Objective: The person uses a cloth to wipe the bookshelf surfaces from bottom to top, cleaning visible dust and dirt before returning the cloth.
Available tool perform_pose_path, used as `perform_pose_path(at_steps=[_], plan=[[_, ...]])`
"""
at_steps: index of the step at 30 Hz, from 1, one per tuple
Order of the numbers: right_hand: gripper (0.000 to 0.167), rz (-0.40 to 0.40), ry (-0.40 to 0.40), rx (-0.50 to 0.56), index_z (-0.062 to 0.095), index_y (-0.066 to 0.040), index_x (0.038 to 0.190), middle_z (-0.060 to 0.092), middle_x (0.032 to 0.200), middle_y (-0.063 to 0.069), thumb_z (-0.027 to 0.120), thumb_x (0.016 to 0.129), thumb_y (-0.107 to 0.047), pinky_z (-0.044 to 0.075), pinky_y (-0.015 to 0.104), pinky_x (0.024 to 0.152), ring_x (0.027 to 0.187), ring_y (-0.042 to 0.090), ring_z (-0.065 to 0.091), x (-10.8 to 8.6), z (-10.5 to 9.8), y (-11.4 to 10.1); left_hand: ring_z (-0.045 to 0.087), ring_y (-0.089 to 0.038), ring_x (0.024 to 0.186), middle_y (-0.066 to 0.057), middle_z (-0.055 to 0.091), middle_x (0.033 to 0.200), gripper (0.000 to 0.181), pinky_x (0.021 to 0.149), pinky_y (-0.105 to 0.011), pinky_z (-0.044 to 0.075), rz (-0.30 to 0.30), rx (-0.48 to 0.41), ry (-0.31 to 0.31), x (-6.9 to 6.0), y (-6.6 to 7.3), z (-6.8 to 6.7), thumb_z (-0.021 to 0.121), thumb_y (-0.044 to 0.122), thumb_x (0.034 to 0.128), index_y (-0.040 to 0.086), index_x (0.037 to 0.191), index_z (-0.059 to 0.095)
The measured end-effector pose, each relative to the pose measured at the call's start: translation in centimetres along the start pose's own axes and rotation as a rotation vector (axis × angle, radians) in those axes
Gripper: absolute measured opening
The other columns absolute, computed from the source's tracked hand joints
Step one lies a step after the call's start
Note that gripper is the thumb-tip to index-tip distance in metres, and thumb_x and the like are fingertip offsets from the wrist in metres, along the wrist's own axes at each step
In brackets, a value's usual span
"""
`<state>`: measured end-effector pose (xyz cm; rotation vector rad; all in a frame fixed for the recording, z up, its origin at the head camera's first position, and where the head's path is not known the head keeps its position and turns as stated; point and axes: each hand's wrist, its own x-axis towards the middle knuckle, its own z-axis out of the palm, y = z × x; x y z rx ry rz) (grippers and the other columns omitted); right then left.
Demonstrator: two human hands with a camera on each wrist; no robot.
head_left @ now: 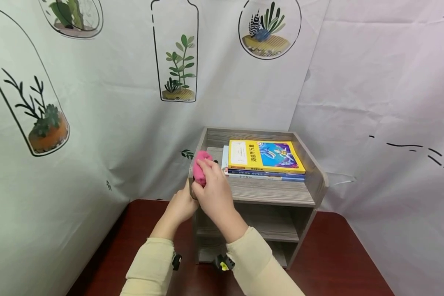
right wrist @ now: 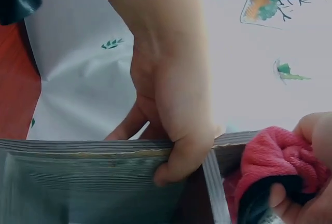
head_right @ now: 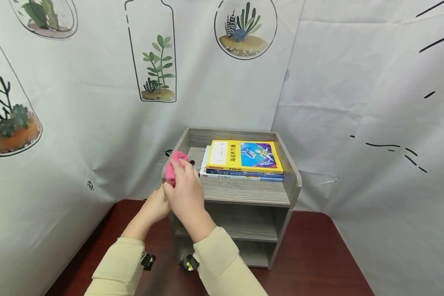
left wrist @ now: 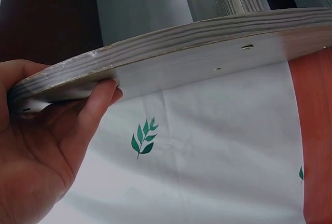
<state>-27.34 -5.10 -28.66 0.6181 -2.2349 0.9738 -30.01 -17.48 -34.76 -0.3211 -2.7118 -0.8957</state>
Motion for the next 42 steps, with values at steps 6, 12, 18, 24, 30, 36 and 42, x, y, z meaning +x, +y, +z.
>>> perform_pose_path(at_steps=[6,12,18,24,30,36,42], plan=[[0.048,-0.024,-0.095,-0.109,0.059,-0.005,0.122,0.056,0.119,0.012,0.066,0.075,-0.011,0.044,0.039,0.087,0.107,0.027,0.054,-1.1,0.4,0.7,0.061,-0.041,0.085,-0.025,0.063,0.096,0.048,0.072,-0.053,0.044,-0.016,-0.004,0.023,-0.1,0.1,-0.1,0.050,0.022,0.0921,0.005,0.132,0.031],[0.043,-0.009,-0.133,-0.253,0.053,-0.006,0.121,0.055,0.116,0.010,0.062,0.081,-0.019,0.044,0.038,0.079,0.094,0.027,0.053,0.0,1.4,1.6,0.060,-0.033,0.074,-0.021,0.064,0.091,0.051,0.067,-0.049,0.044,-0.011,-0.017,0.023,0.2,-0.2,-0.2,0.052,0.018,0.0895,0.005,0.134,0.030],[0.061,0.111,-0.319,-0.325,0.041,-0.007,0.131,0.047,0.129,0.011,0.056,0.082,-0.039,0.038,0.044,0.087,0.103,0.033,0.046,0.7,-0.7,1.8,0.060,-0.032,0.073,-0.020,0.064,0.088,0.048,0.065,-0.048,0.043,-0.016,-0.025,0.030,0.3,-0.4,0.2,0.053,0.021,0.0901,0.006,0.131,0.032],[0.066,0.132,-0.374,-0.222,0.042,-0.015,0.134,0.038,0.136,0.010,0.064,0.078,-0.043,0.038,0.043,0.090,0.113,0.027,0.044,0.9,-4.8,2.5,0.062,-0.036,0.077,-0.022,0.064,0.088,0.052,0.066,-0.050,0.044,-0.005,-0.021,0.034,0.3,-0.1,0.6,0.054,0.024,0.0903,0.006,0.132,0.031],[0.040,-0.158,-0.540,-0.263,0.062,-0.013,0.116,0.060,0.107,0.005,0.070,0.081,-0.030,0.046,0.032,0.080,0.093,0.017,0.057,0.3,-4.9,2.4,0.062,-0.039,0.083,-0.023,0.063,0.092,0.055,0.068,-0.051,0.044,-0.033,-0.009,0.025,-0.2,0.0,0.3,0.056,0.033,0.0895,0.007,0.131,0.031],[0.029,-0.265,-0.498,-0.415,0.067,-0.010,0.104,0.065,0.102,0.005,0.072,0.080,-0.024,0.048,0.031,0.078,0.087,0.019,0.063,-0.5,-3.2,1.4,0.061,-0.038,0.081,-0.024,0.063,0.090,0.052,0.066,-0.050,0.044,-0.056,-0.023,0.029,-0.6,-0.2,0.2,0.062,0.028,0.0858,0.004,0.125,0.036],[0.006,-0.253,-0.472,-0.454,0.063,-0.009,0.083,0.062,0.080,0.003,0.067,0.080,-0.008,0.048,0.031,0.065,0.074,0.018,0.062,0.4,-2.6,1.1,0.060,-0.033,0.075,-0.022,0.063,0.087,0.048,0.062,-0.046,0.042,-0.043,-0.049,0.030,-0.2,-0.1,0.3,0.063,0.024,0.0856,0.006,0.122,0.038]])
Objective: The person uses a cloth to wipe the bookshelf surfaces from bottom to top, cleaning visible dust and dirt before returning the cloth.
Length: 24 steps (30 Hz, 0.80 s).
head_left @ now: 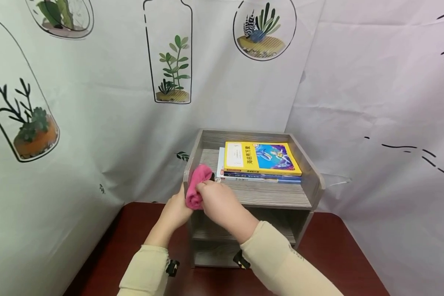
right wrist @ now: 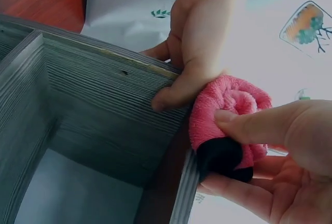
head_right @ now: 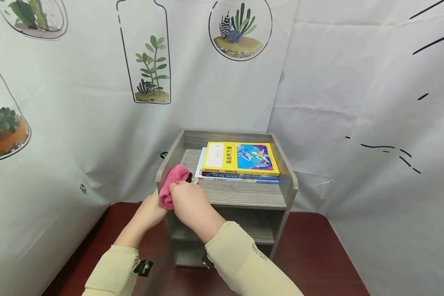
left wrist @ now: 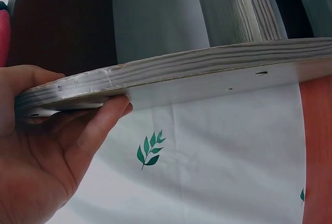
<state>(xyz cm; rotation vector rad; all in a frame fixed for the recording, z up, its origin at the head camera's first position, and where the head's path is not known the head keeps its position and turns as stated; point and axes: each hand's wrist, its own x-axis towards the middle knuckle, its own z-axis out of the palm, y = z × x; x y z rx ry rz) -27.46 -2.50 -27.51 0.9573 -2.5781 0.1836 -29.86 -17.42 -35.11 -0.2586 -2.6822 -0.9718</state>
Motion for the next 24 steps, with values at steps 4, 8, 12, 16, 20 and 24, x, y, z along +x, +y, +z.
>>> perform_pose_path(at_steps=[4,8,12,16,20,24], plan=[[0.008,0.004,-0.016,0.041,0.061,-0.009,0.078,0.061,0.072,0.004,0.064,0.079,-0.002,0.046,0.030,0.061,0.068,0.017,0.059,0.9,-0.3,0.4,0.060,-0.032,0.073,-0.021,0.063,0.087,0.049,0.061,-0.045,0.042,0.000,0.002,0.001,0.1,0.1,0.0,0.061,0.024,0.0863,0.007,0.125,0.037],[0.014,0.015,-0.028,0.092,0.066,-0.010,0.084,0.065,0.079,0.003,0.064,0.076,0.001,0.047,0.028,0.065,0.072,0.016,0.061,1.6,-0.2,0.8,0.057,-0.029,0.067,-0.019,0.062,0.081,0.047,0.059,-0.044,0.041,0.011,0.014,0.012,0.2,-0.1,-0.1,0.060,0.022,0.0864,0.007,0.124,0.036],[0.016,0.026,-0.019,0.099,0.065,-0.011,0.084,0.064,0.077,0.001,0.062,0.075,0.002,0.046,0.026,0.065,0.069,0.015,0.058,2.4,0.3,1.5,0.055,-0.028,0.062,-0.018,0.062,0.077,0.045,0.058,-0.045,0.041,0.030,0.029,0.046,0.1,-0.2,0.0,0.059,0.018,0.0857,0.006,0.123,0.037],[0.016,0.092,-0.041,0.098,0.062,-0.011,0.082,0.061,0.074,0.002,0.059,0.074,0.002,0.044,0.027,0.062,0.066,0.015,0.053,3.2,0.6,2.2,0.054,-0.027,0.059,-0.016,0.061,0.072,0.046,0.056,-0.045,0.041,0.041,0.030,0.054,0.0,-0.1,0.3,0.060,0.017,0.0848,0.005,0.123,0.038],[0.018,0.154,-0.065,0.102,0.065,-0.012,0.084,0.063,0.077,0.000,0.060,0.074,0.002,0.045,0.027,0.062,0.066,0.014,0.055,4.1,0.5,2.6,0.054,-0.026,0.057,-0.016,0.061,0.071,0.048,0.054,-0.045,0.040,0.039,0.033,0.066,-0.1,0.2,0.5,0.060,0.015,0.0822,0.004,0.124,0.038],[0.018,0.179,-0.073,0.068,0.069,-0.015,0.083,0.064,0.076,-0.002,0.059,0.076,-0.001,0.045,0.029,0.060,0.066,0.014,0.055,4.7,0.2,2.9,0.057,-0.031,0.060,-0.018,0.062,0.074,0.048,0.056,-0.046,0.041,0.030,0.040,0.083,-0.2,0.3,0.5,0.061,0.013,0.0801,0.005,0.122,0.039]])
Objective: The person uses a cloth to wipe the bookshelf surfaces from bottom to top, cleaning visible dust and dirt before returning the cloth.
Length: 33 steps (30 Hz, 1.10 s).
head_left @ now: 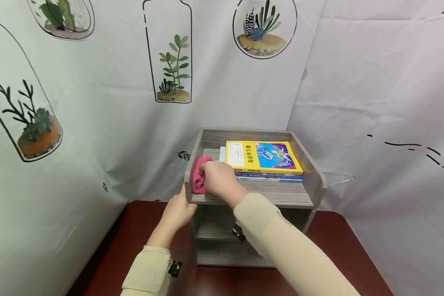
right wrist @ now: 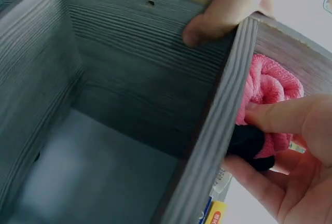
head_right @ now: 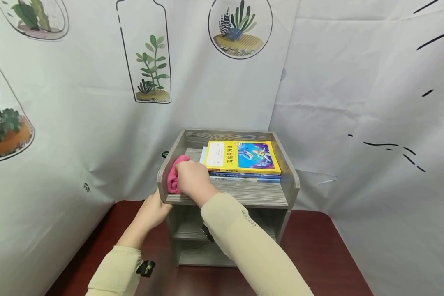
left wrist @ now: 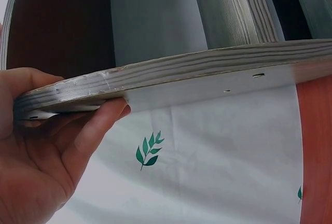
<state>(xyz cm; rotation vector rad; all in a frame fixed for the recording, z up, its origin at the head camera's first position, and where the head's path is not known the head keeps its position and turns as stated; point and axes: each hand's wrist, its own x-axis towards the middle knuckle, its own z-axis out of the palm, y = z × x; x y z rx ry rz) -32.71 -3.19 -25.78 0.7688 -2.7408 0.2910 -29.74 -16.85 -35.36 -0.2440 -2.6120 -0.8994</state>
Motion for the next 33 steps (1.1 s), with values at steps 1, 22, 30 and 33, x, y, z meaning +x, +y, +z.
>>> perform_pose_path(at_steps=[1,22,30,33], plan=[[0.018,0.002,0.001,-0.012,0.069,-0.016,0.082,0.064,0.076,-0.002,0.059,0.076,-0.002,0.045,0.029,0.060,0.066,0.013,0.055,0.2,-0.1,0.0,0.058,-0.032,0.062,-0.019,0.063,0.075,0.048,0.056,-0.047,0.041,-0.003,0.002,0.002,0.0,0.0,0.0,0.061,0.013,0.0798,0.005,0.122,0.039],[0.020,0.118,-0.312,-0.062,0.062,-0.012,0.075,0.059,0.082,0.003,0.076,0.064,-0.004,0.042,0.030,0.055,0.069,0.017,0.044,6.5,-1.9,0.9,0.046,-0.019,0.050,-0.005,0.057,0.060,0.069,0.048,-0.037,0.035,-0.041,0.019,-0.026,0.0,0.2,0.0,0.061,0.006,0.0774,0.005,0.138,0.029],[0.023,0.144,-0.358,-0.044,0.064,-0.013,0.085,0.059,0.091,0.003,0.076,0.068,-0.003,0.044,0.032,0.064,0.077,0.018,0.048,7.7,-1.7,1.4,0.048,-0.019,0.051,-0.008,0.061,0.067,0.070,0.048,-0.036,0.035,-0.070,0.024,-0.030,-0.1,0.3,0.2,0.062,0.007,0.0777,0.005,0.140,0.028],[0.025,0.150,-0.369,-0.031,0.065,-0.012,0.087,0.059,0.093,0.003,0.078,0.067,-0.004,0.045,0.033,0.066,0.079,0.019,0.049,8.0,-1.7,1.4,0.054,-0.022,0.054,-0.011,0.063,0.070,0.070,0.049,-0.038,0.037,-0.062,0.040,-0.010,-0.3,0.3,0.2,0.063,0.008,0.0769,0.004,0.139,0.030]])
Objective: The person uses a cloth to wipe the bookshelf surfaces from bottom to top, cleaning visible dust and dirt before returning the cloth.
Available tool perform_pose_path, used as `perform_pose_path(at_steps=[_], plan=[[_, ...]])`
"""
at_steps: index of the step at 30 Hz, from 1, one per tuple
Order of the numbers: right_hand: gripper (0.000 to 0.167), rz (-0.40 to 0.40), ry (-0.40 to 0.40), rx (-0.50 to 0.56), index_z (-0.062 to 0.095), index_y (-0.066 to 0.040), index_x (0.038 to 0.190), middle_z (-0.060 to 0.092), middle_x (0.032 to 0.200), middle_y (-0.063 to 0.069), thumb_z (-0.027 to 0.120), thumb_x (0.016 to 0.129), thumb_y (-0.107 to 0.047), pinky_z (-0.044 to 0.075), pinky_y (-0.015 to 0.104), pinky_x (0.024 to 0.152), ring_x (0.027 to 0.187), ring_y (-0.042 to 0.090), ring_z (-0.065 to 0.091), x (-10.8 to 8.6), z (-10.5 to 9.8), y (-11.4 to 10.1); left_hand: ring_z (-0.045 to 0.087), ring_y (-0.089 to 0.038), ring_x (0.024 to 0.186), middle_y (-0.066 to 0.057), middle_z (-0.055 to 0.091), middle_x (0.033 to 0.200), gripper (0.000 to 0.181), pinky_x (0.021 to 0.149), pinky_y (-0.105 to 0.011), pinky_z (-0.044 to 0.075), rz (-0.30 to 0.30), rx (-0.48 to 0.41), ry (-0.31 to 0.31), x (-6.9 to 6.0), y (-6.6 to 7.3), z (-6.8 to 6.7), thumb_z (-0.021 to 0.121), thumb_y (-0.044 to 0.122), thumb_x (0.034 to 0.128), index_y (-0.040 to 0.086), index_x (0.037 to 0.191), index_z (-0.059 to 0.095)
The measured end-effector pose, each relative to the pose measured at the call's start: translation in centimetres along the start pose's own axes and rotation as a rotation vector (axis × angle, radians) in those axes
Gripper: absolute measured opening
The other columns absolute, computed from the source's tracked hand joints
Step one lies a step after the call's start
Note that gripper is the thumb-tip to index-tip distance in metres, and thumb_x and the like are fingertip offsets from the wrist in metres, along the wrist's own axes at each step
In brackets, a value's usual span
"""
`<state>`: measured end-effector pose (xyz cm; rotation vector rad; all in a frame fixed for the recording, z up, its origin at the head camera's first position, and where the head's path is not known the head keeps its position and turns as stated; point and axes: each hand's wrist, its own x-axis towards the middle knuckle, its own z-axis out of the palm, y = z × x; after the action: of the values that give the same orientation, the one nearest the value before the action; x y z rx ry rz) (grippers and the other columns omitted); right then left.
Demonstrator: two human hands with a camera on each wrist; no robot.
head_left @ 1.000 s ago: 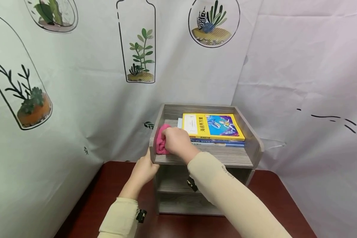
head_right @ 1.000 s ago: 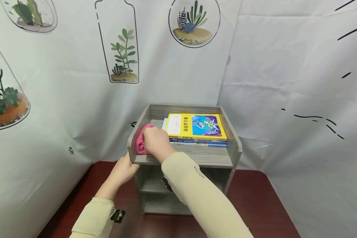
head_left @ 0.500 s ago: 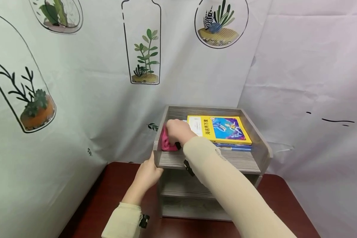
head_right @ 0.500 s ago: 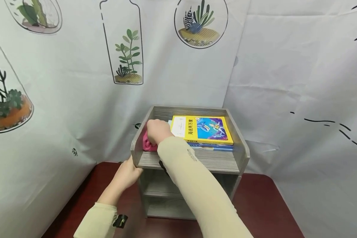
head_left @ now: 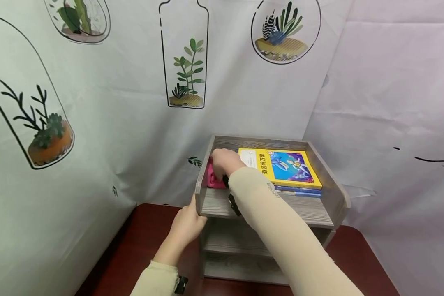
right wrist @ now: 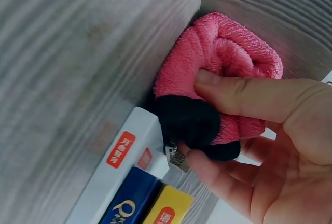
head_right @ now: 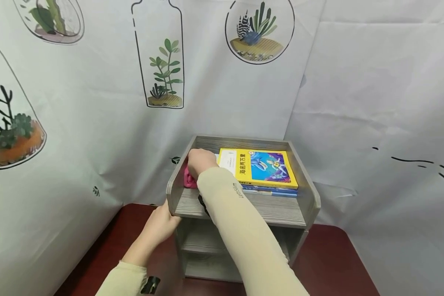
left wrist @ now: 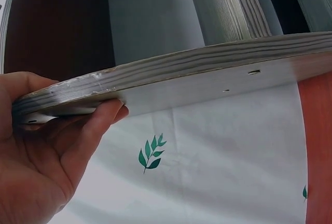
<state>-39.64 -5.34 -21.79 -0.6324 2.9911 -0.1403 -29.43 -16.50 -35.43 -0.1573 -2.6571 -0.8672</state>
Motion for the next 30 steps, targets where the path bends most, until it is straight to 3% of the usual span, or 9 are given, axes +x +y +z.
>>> perform_pose_path(at_steps=[9,15,18,20,22,24,26,28,30], plan=[[0.025,0.018,-0.017,0.025,0.066,-0.011,0.090,0.060,0.101,0.006,0.075,0.069,-0.001,0.046,0.032,0.062,0.079,0.019,0.048,1.2,-0.2,0.3,0.049,-0.019,0.051,-0.009,0.062,0.068,0.066,0.048,-0.036,0.035,0.009,0.016,0.018,-0.4,0.0,0.0,0.063,0.008,0.0789,0.003,0.137,0.032],[0.018,0.043,0.068,0.067,0.065,-0.010,0.084,0.060,0.090,0.005,0.071,0.071,0.001,0.040,0.030,0.057,0.072,0.018,0.043,2.4,0.4,1.3,0.051,-0.019,0.052,-0.010,0.064,0.072,0.067,0.049,-0.036,0.036,0.028,-0.001,0.032,-0.4,-0.1,0.1,0.063,0.006,0.0756,0.002,0.136,0.034],[0.013,0.068,0.127,0.105,0.058,-0.010,0.072,0.059,0.084,0.005,0.066,0.076,-0.001,0.037,0.030,0.055,0.069,0.018,0.041,3.0,1.1,1.8,0.051,-0.020,0.053,-0.010,0.064,0.071,0.067,0.049,-0.036,0.037,0.025,-0.004,0.034,-0.6,-0.1,0.2,0.063,0.005,0.0748,0.002,0.135,0.034],[0.012,0.089,0.157,0.137,0.055,-0.009,0.072,0.059,0.086,0.006,0.061,0.082,-0.005,0.038,0.031,0.057,0.070,0.019,0.043,3.3,1.6,2.2,0.051,-0.019,0.053,-0.010,0.064,0.071,0.067,0.049,-0.036,0.037,0.025,-0.001,0.034,-0.7,0.0,0.2,0.063,0.005,0.0744,0.003,0.135,0.034],[0.002,0.107,0.182,0.171,0.059,-0.007,0.086,0.061,0.097,0.008,0.059,0.085,-0.007,0.041,0.033,0.063,0.078,0.019,0.048,3.6,1.8,2.6,0.050,-0.018,0.052,-0.010,0.063,0.071,0.069,0.049,-0.035,0.036,0.024,-0.002,0.031,-0.8,0.1,0.3,0.063,0.004,0.0740,0.003,0.136,0.034],[0.024,0.127,0.186,0.206,0.057,-0.004,0.109,0.056,0.113,0.014,0.057,0.086,-0.009,0.043,0.035,0.071,0.090,0.022,0.052,3.8,2.0,2.8,0.049,-0.018,0.051,-0.010,0.064,0.071,0.069,0.048,-0.035,0.036,0.025,-0.002,0.028,-0.8,0.1,0.3,0.063,0.004,0.0739,0.003,0.136,0.034],[0.047,0.133,0.184,0.235,0.045,-0.003,0.129,0.048,0.126,0.019,0.059,0.085,-0.009,0.044,0.038,0.078,0.101,0.026,0.052,4.0,1.9,3.0,0.051,-0.019,0.053,-0.011,0.065,0.073,0.069,0.049,-0.036,0.036,0.026,0.000,0.029,-0.8,0.1,0.3,0.063,0.004,0.0739,0.002,0.136,0.034],[0.057,0.124,0.192,0.244,0.040,-0.003,0.133,0.045,0.127,0.021,0.063,0.081,-0.007,0.043,0.039,0.080,0.104,0.027,0.050,4.2,1.8,3.1,0.054,-0.021,0.055,-0.013,0.065,0.075,0.068,0.050,-0.037,0.037,0.031,0.007,0.038,-0.6,0.1,0.3,0.063,0.004,0.0735,0.002,0.135,0.035],[0.046,0.107,0.206,0.282,0.050,-0.001,0.120,0.051,0.112,0.019,0.065,0.077,-0.004,0.043,0.036,0.073,0.091,0.024,0.050,4.5,1.8,3.2,0.056,-0.023,0.056,-0.013,0.065,0.074,0.067,0.050,-0.038,0.039,0.036,0.017,0.051,-0.4,0.0,0.2,0.064,0.005,0.0734,0.003,0.134,0.036]])
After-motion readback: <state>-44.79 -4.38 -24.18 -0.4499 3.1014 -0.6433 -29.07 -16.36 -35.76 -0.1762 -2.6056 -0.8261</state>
